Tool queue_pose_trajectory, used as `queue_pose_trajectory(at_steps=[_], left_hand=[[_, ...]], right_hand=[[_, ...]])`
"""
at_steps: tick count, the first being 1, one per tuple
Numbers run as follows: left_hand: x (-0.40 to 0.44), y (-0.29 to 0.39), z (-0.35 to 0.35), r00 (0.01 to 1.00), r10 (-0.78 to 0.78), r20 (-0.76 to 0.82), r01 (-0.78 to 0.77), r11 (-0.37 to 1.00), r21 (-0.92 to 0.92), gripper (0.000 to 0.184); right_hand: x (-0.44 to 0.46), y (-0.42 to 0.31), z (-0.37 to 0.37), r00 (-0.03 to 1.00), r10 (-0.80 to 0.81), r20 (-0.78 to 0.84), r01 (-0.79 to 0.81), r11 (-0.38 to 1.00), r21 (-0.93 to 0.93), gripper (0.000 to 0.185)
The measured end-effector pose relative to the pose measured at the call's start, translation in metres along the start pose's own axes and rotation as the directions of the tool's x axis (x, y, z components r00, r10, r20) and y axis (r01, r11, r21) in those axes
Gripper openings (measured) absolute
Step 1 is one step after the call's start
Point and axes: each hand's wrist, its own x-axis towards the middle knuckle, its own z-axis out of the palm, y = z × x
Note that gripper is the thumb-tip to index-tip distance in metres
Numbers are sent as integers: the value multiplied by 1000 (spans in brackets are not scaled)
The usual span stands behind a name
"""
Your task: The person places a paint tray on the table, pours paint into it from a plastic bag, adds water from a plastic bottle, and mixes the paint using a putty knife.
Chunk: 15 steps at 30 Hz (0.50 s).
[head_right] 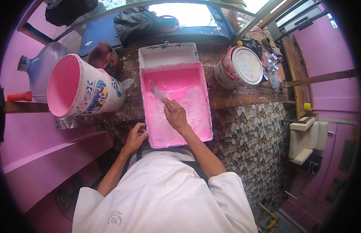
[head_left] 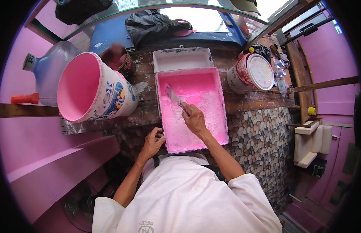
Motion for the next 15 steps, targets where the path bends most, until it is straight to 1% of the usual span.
queue_pose_trajectory(at_steps=[1, 2, 4, 6, 8, 9, 11, 12, 14, 15], left_hand=[[0, -1, 0, 1000, -8, 0, 8, 1000, -16, 26], [0, -1, 0, 1000, -16, 0, 16, 999, -32, 26], [0, 2, -1, 1000, -3, 2, 4, 1000, -20, 26], [-2, 0, 0, 1000, 6, 7, -6, 1000, -7, 26], [0, -4, 1, 1000, -16, -14, 15, 1000, -17, 27], [0, -3, 1, 1000, -15, -13, 15, 1000, -16, 27], [-1, 0, 0, 1000, -13, -6, 13, 1000, -10, 27], [-2, 0, 0, 1000, -15, -9, 15, 1000, -11, 27], [-2, 1, 1, 1000, -8, -2, 8, 1000, -19, 28], [-1, -1, 2, 1000, -7, -2, 7, 1000, -19, 28]], right_hand=[[-2, 2, 1, 999, -21, 44, 20, 1000, 18, 35], [-3, 6, 2, 999, -21, 44, 20, 1000, 18, 35], [-3, 7, -1, 996, 57, -74, -60, 998, -35, 35], [-9, 5, -4, 994, 57, -98, -60, 998, -33, 36], [-15, 3, -10, 995, 87, 52, -88, 996, 24, 35], [-18, 8, -11, 995, 88, 51, -89, 996, 24, 35], [-25, 26, -13, 995, 23, -101, -24, 1000, -11, 35], [-28, 31, -16, 995, 21, -98, -22, 1000, -10, 35], [-35, 41, -24, 982, 63, -176, -60, 998, 28, 36], [-39, 41, -31, 985, 45, -164, -42, 999, 23, 35]])
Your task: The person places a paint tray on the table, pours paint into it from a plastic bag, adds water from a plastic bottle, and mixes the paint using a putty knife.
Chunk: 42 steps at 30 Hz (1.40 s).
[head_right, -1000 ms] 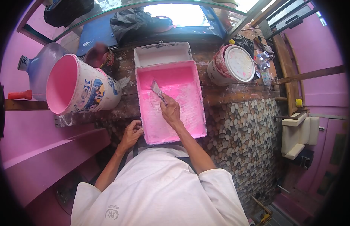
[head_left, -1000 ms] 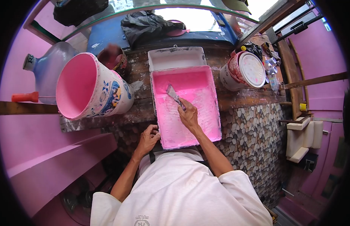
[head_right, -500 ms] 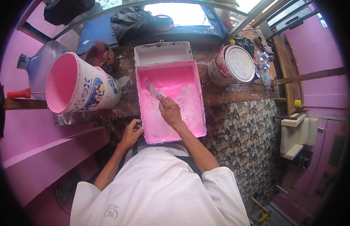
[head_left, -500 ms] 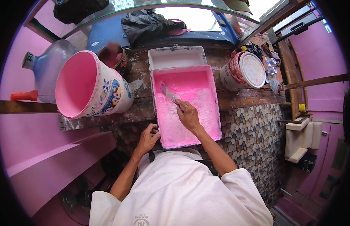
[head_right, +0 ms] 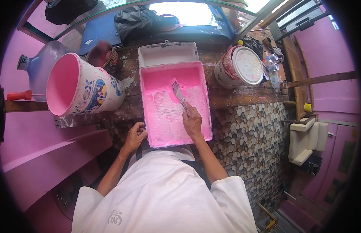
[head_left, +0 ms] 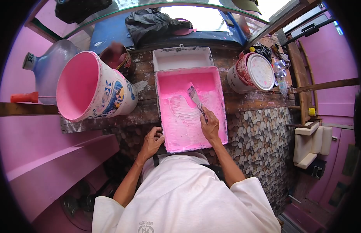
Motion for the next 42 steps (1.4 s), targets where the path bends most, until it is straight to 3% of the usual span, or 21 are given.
queue_pose_trajectory(at_steps=[4, 6, 7, 9, 14, 17, 21, 23, 29, 35, 37, 38, 42], left_hand=[[1, -5, 2, 999, 21, -41, -23, 999, -42, 25], [1, -5, 3, 999, 31, -34, -33, 999, -41, 24], [1, -7, 3, 999, 25, -31, -26, 998, -55, 25], [2, -4, 4, 999, 19, -28, -21, 997, -69, 25], [0, -2, 4, 999, 29, -45, -31, 999, -44, 25], [2, -6, 3, 999, 25, -29, -26, 999, -32, 25], [3, -3, -1, 1000, 15, 2, -15, 999, 28, 27], [3, -1, 1, 1000, -9, -3, 9, 999, 32, 28], [1, -1, 4, 1000, 16, -24, -18, 998, -59, 26], [4, -6, 2, 999, 22, -26, -21, 1000, 6, 26], [4, -7, 3, 999, 15, -29, -16, 999, -28, 26], [3, -7, 2, 1000, 5, -29, -6, 999, -53, 26], [4, -5, 1, 999, 15, -31, -16, 1000, -9, 26]], right_hand=[[-13, -8, -19, 999, 20, -37, -21, 1000, -1, 35], [-25, -12, -26, 977, 212, -8, -208, 964, 164, 33], [-31, -18, -32, 977, 215, -11, -210, 964, 162, 33], [-41, -29, -43, 918, 392, 65, -396, 885, 246, 33], [-54, -19, -41, 921, 390, 16, -380, 885, 269, 32], [-30, -13, -29, 916, 399, 39, -399, 898, 185, 33], [-12, -18, -35, 916, 399, 49, -398, 883, 248, 31], [-23, -19, -46, 952, 306, 28, -305, 929, 211, 32], [-21, -20, -26, 926, 366, 95, -378, 903, 203, 32], [21, -10, -23, 888, 445, 112, -459, 865, 204, 31], [17, 10, -28, 974, 194, -117, -188, 980, 62, 32], [16, 21, -28, 981, 76, -177, -94, 991, -96, 33], [17, 15, -20, 982, 113, -149, -133, 983, -131, 34]])
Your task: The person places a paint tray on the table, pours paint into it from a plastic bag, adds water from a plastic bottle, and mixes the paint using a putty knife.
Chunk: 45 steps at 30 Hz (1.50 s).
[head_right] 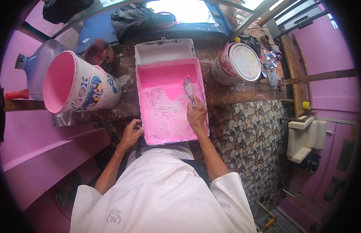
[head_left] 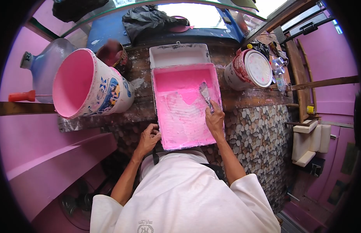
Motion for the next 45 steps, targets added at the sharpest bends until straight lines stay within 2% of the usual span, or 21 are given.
queue_pose_trajectory(at_steps=[2, 3, 5, 6, 8, 12, 14, 18, 20, 23, 24, 27, 31, 32, 33, 35, 37, 40, 42, 43, 45], left_hand=[[0, 3, -1, 999, -24, 32, 23, 999, 23, 28], [1, 2, -1, 999, -23, 39, 22, 999, 26, 28], [1, 0, -1, 999, -42, 34, 42, 999, -28, 28], [2, 0, -1, 999, -42, 35, 43, 999, -28, 28], [1, 0, -2, 998, -36, 45, 36, 999, -4, 28], [1, -1, 0, 1000, -7, 15, 7, 1000, 13, 26], [0, 2, -1, 1000, -6, 26, 6, 1000, -11, 26], [1, -1, -1, 1000, -18, 15, 18, 1000, 3, 26], [0, 1, 0, 1000, -22, 11, 22, 1000, -17, 26], [0, 1, 0, 1000, -10, 14, 10, 1000, -28, 27], [0, 0, -1, 1000, -11, 15, 11, 1000, -23, 27], [3, 0, 0, 1000, -2, 16, 2, 1000, 7, 30], [1, 9, 0, 1000, -22, 7, 22, 1000, 14, 41], [2, 10, 0, 1000, -28, 6, 28, 999, 23, 46], [3, 11, -1, 1000, -24, 5, 24, 999, 24, 46], [8, 12, -2, 999, -47, -12, 48, 985, 163, 53], [13, 18, 0, 999, -16, -45, 25, 977, 209, 56], [27, 11, -3, 994, 69, -88, -37, 946, 322, 60], [38, 6, -3, 988, 121, -97, -75, 919, 387, 60], [44, 6, -4, 991, 100, -90, -66, 944, 323, 62], [53, 8, -6, 993, 80, -83, -57, 965, 256, 64]], right_hand=[[8, -25, -6, 917, 273, 290, -336, 922, 195, 34], [8, -24, -5, 917, 278, 285, -340, 920, 195, 34], [8, -18, -1, 970, 109, 217, -167, 948, 270, 35], [6, -10, 1, 970, 110, 216, -168, 948, 270, 35], [2, 5, 4, 1000, 28, -5, -27, 984, 174, 35], [-14, -3, 2, 995, 89, 44, -95, 982, 163, 34], [-13, -12, -8, 973, 146, 182, -193, 941, 277, 32], [-38, -10, -17, 985, 164, 52, -171, 958, 229, 32], [-54, -15, -20, 907, 342, 244, -394, 895, 210, 33], [-55, -20, -21, 908, 315, 278, -386, 886, 257, 33], [-51, -15, -16, 952, 249, 176, -292, 910, 295, 32], [-26, -6, -4, 964, 259, 63, -266, 928, 261, 32], [-5, -5, 24, 956, 256, 141, -286, 923, 258, 31], [-5, -5, 36, 985, 158, 67, -171, 938, 301, 34], [-4, -11, 41, 986, 156, 64, -168, 938, 303, 34], [-1, -19, 47, 949, 196, 248, -274, 901, 336, 34], [2, -23, 48, 960, 136, 245, -224, 897, 382, 35], [4, -20, 46, 984, 109, 138, -155, 910, 384, 35], [4, -17, 48, 1000, 29, -4, -27, 965, 261, 31], [2, -20, 49, 1000, 26, -4, -24, 965, 262, 31], [0, -29, 51, 963, 133, 235, -204, 929, 308, 31]])
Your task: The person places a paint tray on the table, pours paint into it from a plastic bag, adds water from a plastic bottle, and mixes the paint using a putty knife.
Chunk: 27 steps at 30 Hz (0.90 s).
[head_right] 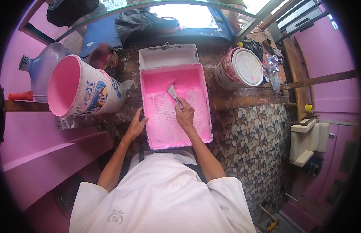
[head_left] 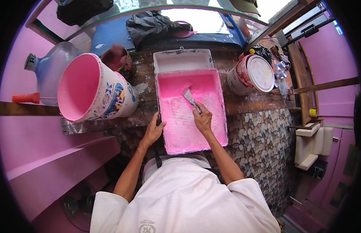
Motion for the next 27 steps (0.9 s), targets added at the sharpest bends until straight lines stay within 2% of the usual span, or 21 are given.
queue_pose_trajectory(at_steps=[2, 3, 4, 5, 6, 8, 10, 12, 14, 15, 17, 21, 23, 27], left_hand=[[3, 4, -4, 997, -27, 69, 35, 992, -118, 62], [2, 8, -6, 997, -26, 67, 34, 992, -119, 62], [0, 13, -8, 992, -59, 112, 84, 969, -232, 63], [-2, 15, -9, 983, -85, 161, 136, 931, -340, 64], [-2, 12, -7, 984, -84, 159, 135, 930, -342, 64], [0, -2, 0, 986, 18, 167, 56, 902, -427, 63], [4, -18, 7, 987, 75, 144, -5, 900, -436, 63], [3, -19, 7, 985, 130, 116, -65, 893, -445, 63], [-4, 2, 0, 979, 58, 194, 58, 839, -541, 61], [-3, 0, 1, 980, 58, 191, 56, 838, -542, 61], [-1, -6, 4, 981, 70, 181, 38, 846, -532, 59], [0, -7, 6, 984, 78, 157, 24, 829, -559, 58], [0, -9, 6, 989, 96, 115, -34, 893, -448, 58], [0, -10, 6, 985, 111, 130, -43, 897, -439, 57]], right_hand=[[3, -4, -1, 999, -12, 43, 10, 999, 49, 32], [4, -3, -1, 999, -32, -28, 33, 998, 45, 31], [5, -4, -1, 994, -52, -99, 56, 998, 38, 31], [6, -2, 1, 994, -54, -97, 58, 998, 37, 31], [6, -2, 6, 991, -63, -115, 63, 998, -5, 31], [6, 0, 10, 988, -72, -134, 66, 997, -49, 31], [7, -7, 10, 997, -30, 65, 26, 998, 65, 31], [9, -4, 12, 998, -50, 24, 47, 993, 109, 31], [8, -4, 14, 991, -73, -116, 75, 997, 12, 31], [8, -5, 15, 991, -75, -115, 77, 997, 11, 31], [6, -8, 20, 997, -57, 46, 57, 998, 8, 31], [10, -12, 23, 999, -49, -16, 51, 993, 108, 32], [9, -14, 25, 1000, -6, 2, 6, 1000, -7, 35], [8, -18, 25, 992, -78, 102, 70, 995, 74, 34]])
